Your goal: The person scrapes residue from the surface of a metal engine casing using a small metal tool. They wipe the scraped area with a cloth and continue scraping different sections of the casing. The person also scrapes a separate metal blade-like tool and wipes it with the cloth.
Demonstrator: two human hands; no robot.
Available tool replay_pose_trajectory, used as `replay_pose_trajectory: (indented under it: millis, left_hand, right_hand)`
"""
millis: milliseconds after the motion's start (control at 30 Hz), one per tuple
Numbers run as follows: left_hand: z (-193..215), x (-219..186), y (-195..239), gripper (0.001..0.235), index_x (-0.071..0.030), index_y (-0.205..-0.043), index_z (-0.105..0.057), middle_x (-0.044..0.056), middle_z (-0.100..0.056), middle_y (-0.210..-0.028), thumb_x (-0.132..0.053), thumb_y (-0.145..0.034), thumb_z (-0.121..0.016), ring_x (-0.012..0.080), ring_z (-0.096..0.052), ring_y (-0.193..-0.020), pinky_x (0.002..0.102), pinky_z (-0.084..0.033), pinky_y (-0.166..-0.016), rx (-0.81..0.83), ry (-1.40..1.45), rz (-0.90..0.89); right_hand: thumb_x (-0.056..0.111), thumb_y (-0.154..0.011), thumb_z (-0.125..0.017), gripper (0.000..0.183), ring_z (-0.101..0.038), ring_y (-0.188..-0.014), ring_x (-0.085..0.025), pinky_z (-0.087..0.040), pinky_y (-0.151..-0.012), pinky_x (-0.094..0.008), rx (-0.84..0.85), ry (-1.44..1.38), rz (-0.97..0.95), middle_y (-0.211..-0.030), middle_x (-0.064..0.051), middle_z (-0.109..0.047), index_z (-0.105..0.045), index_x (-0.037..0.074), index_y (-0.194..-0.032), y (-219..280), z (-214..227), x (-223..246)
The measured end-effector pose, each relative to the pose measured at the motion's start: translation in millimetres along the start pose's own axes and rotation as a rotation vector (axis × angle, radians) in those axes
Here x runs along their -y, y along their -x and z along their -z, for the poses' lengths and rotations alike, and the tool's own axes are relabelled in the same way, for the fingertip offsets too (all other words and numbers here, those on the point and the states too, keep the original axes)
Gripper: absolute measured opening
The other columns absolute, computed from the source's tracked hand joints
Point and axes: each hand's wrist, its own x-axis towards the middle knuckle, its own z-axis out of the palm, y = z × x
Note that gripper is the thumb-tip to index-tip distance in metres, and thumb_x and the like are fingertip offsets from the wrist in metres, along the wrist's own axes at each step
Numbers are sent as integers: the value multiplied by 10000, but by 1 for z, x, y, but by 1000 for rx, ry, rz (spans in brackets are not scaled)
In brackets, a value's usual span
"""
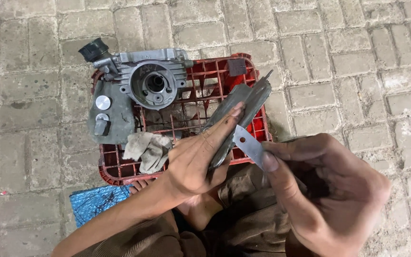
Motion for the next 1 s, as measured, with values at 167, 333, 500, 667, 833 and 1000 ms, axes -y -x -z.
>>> replay_pose_trajectory:
  millis: [167, 333, 500, 667, 833, 1000]
  left_hand:
    - [-7, 5, 6, 400, 108, -1277, -589, 257, -679, -1270, 70, -886, -666, 275, -837, -1025, 257, -741, -778, -46, -42, 9]
    - [1, -5, -4, 452, 151, -1241, -598, 297, -685, -1239, 111, -805, -709, 312, -818, -1044, 300, -715, -822, -22, -59, 26]
    - [4, -4, -7, 494, 168, -1254, -577, 329, -675, -1243, 121, -774, -682, 342, -821, -1038, 313, -719, -808, -8, -41, 0]
    - [-5, 3, 6, 423, 129, -1243, -607, 293, -694, -1216, 93, -831, -699, 303, -839, -984, 293, -735, -768, -40, -58, -5]
    - [-3, 0, 4, 417, 123, -1253, -604, 285, -677, -1245, 101, -851, -714, 320, -821, -1046, 295, -737, -812, -20, -35, -9]
    - [-4, 1, 5, 412, 131, -1244, -606, 294, -686, -1224, 77, -847, -699, 298, -838, -989, 287, -736, -776, -15, -48, -14]
  right_hand:
    - [-84, -826, -717, 78, -532, -369, -101, -377, -339, -182, -10, -77, -39, -626, -127, -698, -652, -68, -866, 2, -3, 1]
    - [-168, -882, -668, 107, -551, -343, -84, -374, -301, -156, -84, 35, 139, -796, -234, -751, -573, -123, -867, 2, -2, -7]
    - [-204, -817, -702, 149, -607, -365, -69, -440, -314, -161, -72, 70, 304, -802, -223, -765, -603, -101, -854, 2, -6, -13]
    - [-213, -800, -723, 146, -546, -333, -72, -401, -316, -170, -71, 107, 292, -766, -217, -756, -620, -112, -823, 2, -5, -9]
    - [-133, -817, -710, 94, -448, -262, -67, -327, -255, -168, -17, 104, 191, -652, -145, -737, -643, -92, -870, 1, 3, -8]
    - [-73, -835, -729, 102, -581, -320, -114, -417, -284, -186, -8, -20, -11, -653, -162, -745, -629, -85, -851, 0, 0, 3]
